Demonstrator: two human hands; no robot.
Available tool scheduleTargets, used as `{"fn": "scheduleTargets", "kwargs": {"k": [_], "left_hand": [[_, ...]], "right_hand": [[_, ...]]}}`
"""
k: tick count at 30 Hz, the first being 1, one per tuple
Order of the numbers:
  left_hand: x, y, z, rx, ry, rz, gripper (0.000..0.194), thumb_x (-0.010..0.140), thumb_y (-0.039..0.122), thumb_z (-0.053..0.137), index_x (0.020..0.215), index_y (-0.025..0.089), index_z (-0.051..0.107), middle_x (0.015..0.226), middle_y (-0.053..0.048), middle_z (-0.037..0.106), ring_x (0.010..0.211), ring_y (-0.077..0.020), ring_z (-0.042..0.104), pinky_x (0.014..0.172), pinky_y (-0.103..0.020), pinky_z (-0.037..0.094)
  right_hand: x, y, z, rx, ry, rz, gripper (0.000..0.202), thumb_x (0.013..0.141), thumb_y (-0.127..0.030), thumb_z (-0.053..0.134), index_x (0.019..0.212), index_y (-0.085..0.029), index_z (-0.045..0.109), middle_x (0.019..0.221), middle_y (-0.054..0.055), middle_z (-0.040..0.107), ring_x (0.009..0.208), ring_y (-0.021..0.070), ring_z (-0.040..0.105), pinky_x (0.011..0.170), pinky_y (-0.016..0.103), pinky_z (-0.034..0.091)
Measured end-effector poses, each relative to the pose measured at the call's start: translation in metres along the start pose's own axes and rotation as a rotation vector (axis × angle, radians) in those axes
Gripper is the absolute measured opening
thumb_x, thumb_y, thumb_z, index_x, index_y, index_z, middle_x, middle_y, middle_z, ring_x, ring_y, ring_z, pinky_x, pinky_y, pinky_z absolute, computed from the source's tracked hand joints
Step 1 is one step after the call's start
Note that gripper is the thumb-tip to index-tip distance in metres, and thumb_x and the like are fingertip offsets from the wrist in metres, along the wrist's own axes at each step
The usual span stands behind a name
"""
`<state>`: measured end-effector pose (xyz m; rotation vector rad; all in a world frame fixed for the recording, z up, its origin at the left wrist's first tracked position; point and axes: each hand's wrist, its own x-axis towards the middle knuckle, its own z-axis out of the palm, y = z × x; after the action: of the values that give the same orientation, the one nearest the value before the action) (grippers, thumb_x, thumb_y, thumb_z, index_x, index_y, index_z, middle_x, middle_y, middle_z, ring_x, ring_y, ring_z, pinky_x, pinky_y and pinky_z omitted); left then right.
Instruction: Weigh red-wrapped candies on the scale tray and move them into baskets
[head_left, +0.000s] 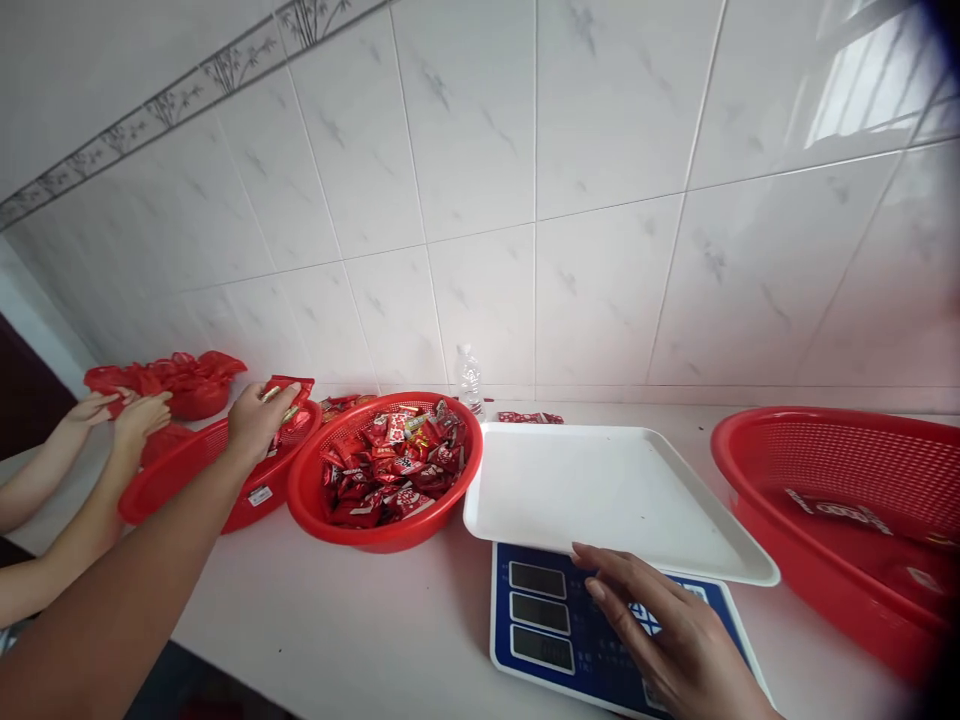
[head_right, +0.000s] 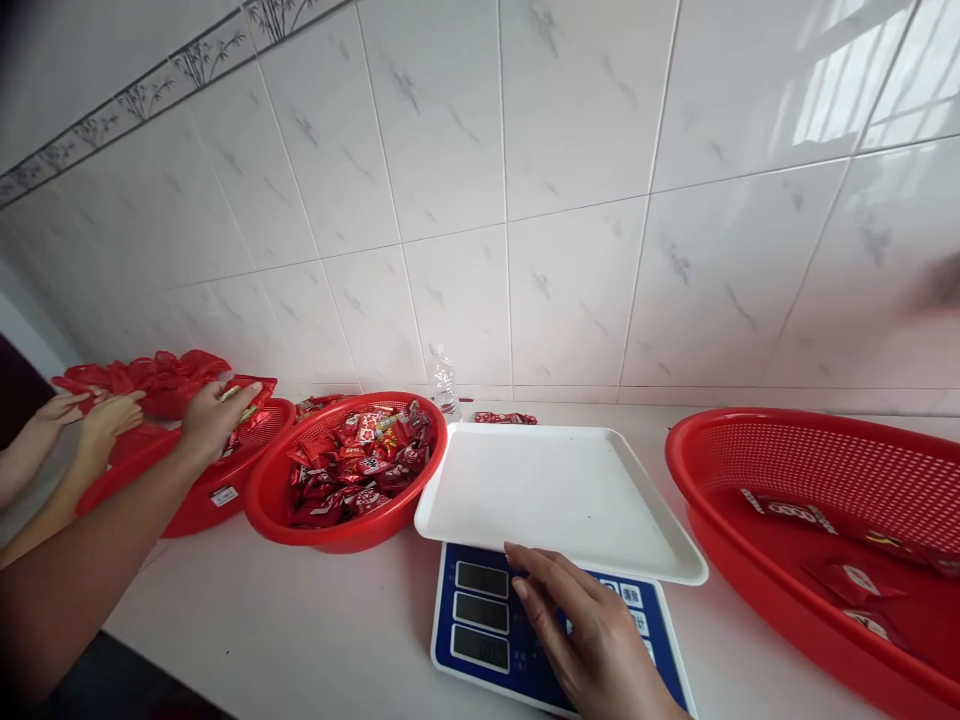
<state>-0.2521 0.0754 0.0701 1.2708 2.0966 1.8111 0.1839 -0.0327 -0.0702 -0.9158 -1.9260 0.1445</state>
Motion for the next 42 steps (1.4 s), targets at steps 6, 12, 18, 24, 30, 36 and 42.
{"fn": "scheduleTargets", "kwargs": {"k": [6, 12, 18, 24, 30, 36, 42], "left_hand": [[0.04, -0.042, -0.03, 0.637, 0.121, 0.067, 0.054, 0.074, 0.057, 0.06, 0.109, 0.016, 0.057, 0.093, -0.012, 0.067, 0.09, -0.0325, 0.062, 0.065, -0.035, 0.047], [0.051, -0.064, -0.031, 0.843, 0.036, 0.089, 0.062, 0.085, 0.059, 0.047, 0.127, 0.013, 0.047, 0.116, -0.018, 0.063, 0.104, -0.0372, 0.06, 0.076, -0.041, 0.049], [0.05, -0.086, -0.022, 0.882, -0.047, 0.178, 0.048, 0.09, 0.05, 0.042, 0.124, 0.017, 0.05, 0.116, -0.017, 0.063, 0.099, -0.0319, 0.062, 0.072, -0.036, 0.049], [0.052, -0.092, -0.02, 0.984, -0.201, 0.079, 0.047, 0.09, 0.053, 0.035, 0.111, 0.017, 0.058, 0.107, -0.017, 0.067, 0.099, -0.0346, 0.061, 0.076, -0.041, 0.047], [0.025, -0.077, 0.013, 0.778, -0.364, 0.322, 0.023, 0.085, 0.034, 0.043, 0.091, 0.019, 0.06, 0.102, -0.009, 0.068, 0.095, -0.0248, 0.061, 0.079, -0.033, 0.047], [-0.032, -0.055, 0.054, 0.614, -0.773, 0.516, 0.015, 0.075, 0.03, 0.056, 0.083, 0.021, 0.063, 0.093, -0.005, 0.064, 0.087, -0.0219, 0.061, 0.08, -0.033, 0.047], [-0.059, -0.04, 0.073, 0.572, -0.876, 0.494, 0.014, 0.077, 0.027, 0.056, 0.088, 0.021, 0.064, 0.097, -0.005, 0.064, 0.088, -0.0216, 0.062, 0.079, -0.031, 0.048]], "right_hand": [[0.005, -0.005, -0.005, -0.057, 0.008, -0.04, 0.023, 0.093, -0.031, 0.051, 0.11, -0.024, 0.065, 0.1, 0.005, 0.074, 0.085, 0.0159, 0.073, 0.072, 0.016, 0.058], [0.005, -0.002, -0.005, -0.113, 0.005, -0.077, 0.023, 0.094, -0.033, 0.05, 0.11, -0.023, 0.064, 0.099, 0.005, 0.075, 0.084, 0.0143, 0.073, 0.075, 0.013, 0.056], [-0.009, 0.015, 0.005, -0.092, -0.018, -0.022, 0.026, 0.093, -0.036, 0.051, 0.116, -0.027, 0.061, 0.106, 0.004, 0.073, 0.087, 0.0161, 0.072, 0.078, 0.017, 0.057], [-0.009, 0.015, 0.004, -0.079, -0.028, -0.024, 0.026, 0.093, -0.036, 0.052, 0.116, -0.028, 0.061, 0.105, 0.003, 0.073, 0.087, 0.0163, 0.072, 0.078, 0.017, 0.057], [-0.002, 0.007, 0.001, -0.07, -0.003, -0.045, 0.026, 0.092, -0.036, 0.052, 0.114, -0.027, 0.063, 0.103, 0.003, 0.074, 0.086, 0.0159, 0.072, 0.077, 0.016, 0.057], [0.009, -0.005, -0.004, -0.078, 0.004, -0.058, 0.025, 0.093, -0.036, 0.05, 0.105, -0.023, 0.068, 0.097, 0.005, 0.075, 0.081, 0.0168, 0.073, 0.071, 0.015, 0.058], [0.008, -0.008, -0.005, -0.087, -0.024, -0.077, 0.025, 0.095, -0.035, 0.048, 0.106, -0.022, 0.066, 0.098, 0.007, 0.075, 0.083, 0.0147, 0.073, 0.071, 0.013, 0.056]]}}
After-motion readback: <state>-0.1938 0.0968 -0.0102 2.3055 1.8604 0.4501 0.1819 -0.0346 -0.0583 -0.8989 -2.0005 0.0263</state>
